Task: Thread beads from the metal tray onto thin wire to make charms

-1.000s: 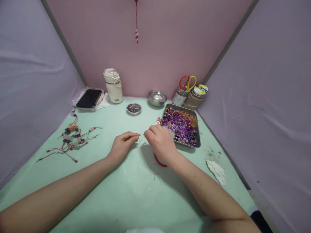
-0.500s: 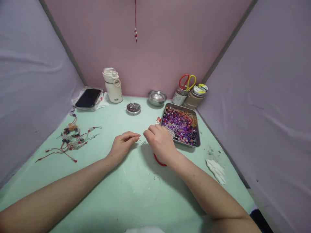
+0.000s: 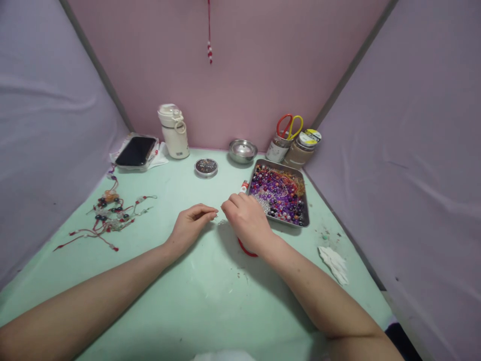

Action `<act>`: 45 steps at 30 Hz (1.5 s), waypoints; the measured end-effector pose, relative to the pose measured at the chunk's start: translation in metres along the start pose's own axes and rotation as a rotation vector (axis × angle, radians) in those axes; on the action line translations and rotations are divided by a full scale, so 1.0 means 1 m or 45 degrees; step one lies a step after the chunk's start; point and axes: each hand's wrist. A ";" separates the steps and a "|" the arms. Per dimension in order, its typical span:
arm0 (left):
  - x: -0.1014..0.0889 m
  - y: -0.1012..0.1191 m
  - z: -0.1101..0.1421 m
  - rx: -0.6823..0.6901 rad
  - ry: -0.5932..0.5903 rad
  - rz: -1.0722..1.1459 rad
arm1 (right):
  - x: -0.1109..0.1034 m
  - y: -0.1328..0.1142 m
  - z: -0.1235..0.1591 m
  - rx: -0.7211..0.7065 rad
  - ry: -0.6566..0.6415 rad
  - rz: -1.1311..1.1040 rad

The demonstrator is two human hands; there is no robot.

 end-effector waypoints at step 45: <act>-0.007 0.011 0.003 0.365 -0.081 -0.436 | 0.009 0.006 -0.005 0.469 -0.041 -0.975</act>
Point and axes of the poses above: each hand's wrist, its own z-axis away from the middle knuckle, its own x-axis out of the palm, y = z × x, and after that the axes turned 5 degrees about y, right-handed
